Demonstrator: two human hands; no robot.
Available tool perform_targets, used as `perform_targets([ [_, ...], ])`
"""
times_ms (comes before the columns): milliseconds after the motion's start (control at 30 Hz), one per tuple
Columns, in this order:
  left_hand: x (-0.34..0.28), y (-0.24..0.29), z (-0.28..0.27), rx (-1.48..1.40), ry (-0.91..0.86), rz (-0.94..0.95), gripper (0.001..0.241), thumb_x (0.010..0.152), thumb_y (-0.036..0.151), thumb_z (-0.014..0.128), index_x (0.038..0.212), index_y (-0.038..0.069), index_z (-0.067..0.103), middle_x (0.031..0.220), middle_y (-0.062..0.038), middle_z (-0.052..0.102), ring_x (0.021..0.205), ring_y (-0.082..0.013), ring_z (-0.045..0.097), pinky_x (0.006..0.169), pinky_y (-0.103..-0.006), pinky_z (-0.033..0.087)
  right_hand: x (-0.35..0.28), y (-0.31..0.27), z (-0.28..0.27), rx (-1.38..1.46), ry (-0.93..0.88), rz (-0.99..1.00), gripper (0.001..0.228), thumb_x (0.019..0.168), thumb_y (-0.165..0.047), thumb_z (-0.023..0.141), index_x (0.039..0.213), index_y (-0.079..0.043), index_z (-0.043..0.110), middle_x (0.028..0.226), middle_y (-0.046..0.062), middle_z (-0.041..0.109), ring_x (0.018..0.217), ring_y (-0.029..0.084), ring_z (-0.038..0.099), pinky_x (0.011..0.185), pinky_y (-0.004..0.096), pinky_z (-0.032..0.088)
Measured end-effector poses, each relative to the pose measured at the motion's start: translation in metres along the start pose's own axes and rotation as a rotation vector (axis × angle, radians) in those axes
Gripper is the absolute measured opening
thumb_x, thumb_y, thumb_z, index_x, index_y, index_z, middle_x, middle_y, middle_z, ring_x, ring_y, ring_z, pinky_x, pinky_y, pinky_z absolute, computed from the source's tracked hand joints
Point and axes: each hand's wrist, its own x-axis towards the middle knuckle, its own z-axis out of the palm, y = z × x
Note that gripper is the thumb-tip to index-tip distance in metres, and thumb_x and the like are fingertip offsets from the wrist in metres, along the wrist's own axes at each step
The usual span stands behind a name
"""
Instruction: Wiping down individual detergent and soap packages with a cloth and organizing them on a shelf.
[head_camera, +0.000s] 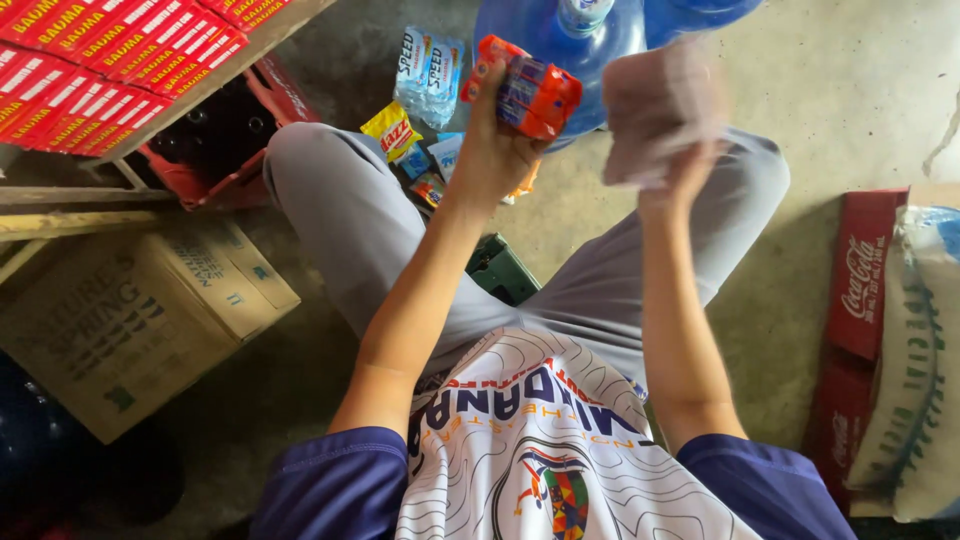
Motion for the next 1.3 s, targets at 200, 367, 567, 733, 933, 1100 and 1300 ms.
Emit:
perform_targets([
  [200,0.006,-0.051,-0.031,0.047,0.038,-0.02,0.041,0.101,0.046,0.063,0.12,0.011,0.066,0.104,-0.003,0.072,0.091,-0.013,0.071,0.078,-0.0306,0.059,0.007,0.031,0.04,-0.928,-0.096,-0.326,0.057,0.091,-0.048,0.077,0.119,0.0,0.065,0.113,0.016,0.064,0.104,0.028,0.064,0.088,0.041,0.054],
  [367,-0.007,-0.051,-0.029,0.201,0.067,0.057,0.036,0.105,0.044,0.064,0.121,0.011,0.065,0.106,-0.005,0.071,0.091,-0.0148,0.07,0.076,-0.0342,0.059,0.018,0.08,-0.021,-0.799,-0.085,-0.094,0.047,0.101,-0.05,0.074,0.104,-0.003,0.071,0.092,0.008,0.072,0.081,0.021,0.072,0.076,0.035,0.056],
  [567,-0.006,-0.046,-0.004,-0.029,-0.08,0.135,0.04,0.102,0.045,0.06,0.125,0.013,0.06,0.114,-0.004,0.07,0.106,-0.0183,0.071,0.093,-0.0412,0.06,0.048,0.005,0.02,-0.609,0.022,-0.258,0.054,0.085,-0.04,0.077,0.11,0.006,0.062,0.108,0.021,0.063,0.098,0.034,0.057,0.086,0.043,0.047],
  [733,-0.001,-0.046,-0.001,-0.124,-0.057,0.125,0.051,0.106,0.052,0.05,0.134,0.01,0.06,0.121,-0.004,0.07,0.11,-0.0167,0.07,0.098,-0.0339,0.056,0.003,0.01,0.075,-0.948,-0.095,-0.263,0.055,0.085,-0.007,0.081,0.137,-0.003,0.066,0.146,0.022,0.06,0.144,0.038,0.053,0.123,0.047,0.044],
  [933,0.021,-0.043,-0.023,-0.211,-0.131,0.068,0.055,0.104,0.06,0.05,0.124,0.01,0.065,0.116,-0.007,0.071,0.103,-0.0215,0.07,0.091,-0.0374,0.058,-0.013,0.011,0.056,-1.013,-0.169,-0.4,0.047,0.083,0.007,0.079,0.128,-0.002,0.071,0.141,0.018,0.065,0.142,0.042,0.055,0.119,0.046,0.049],
  [1100,0.031,-0.024,-0.009,-0.214,-0.144,0.184,0.054,0.1,0.06,0.052,0.117,0.01,0.066,0.113,-0.007,0.071,0.102,-0.0248,0.07,0.093,-0.0432,0.058,-0.06,0.04,0.005,-0.833,-0.086,-0.161,0.025,0.092,-0.012,0.074,0.115,-0.002,0.073,0.119,0.014,0.074,0.115,0.029,0.066,0.101,0.04,0.052],
  [1300,0.018,-0.034,0.0,-0.146,-0.094,0.272,0.049,0.107,0.052,0.054,0.127,0.008,0.063,0.12,-0.006,0.069,0.109,-0.0191,0.068,0.103,-0.0378,0.054,-0.025,0.014,-0.001,-0.077,0.259,0.023,0.068,0.107,-0.046,0.066,0.151,0.001,0.046,0.147,0.008,0.049,0.131,0.02,0.057,0.112,0.035,0.049],
])
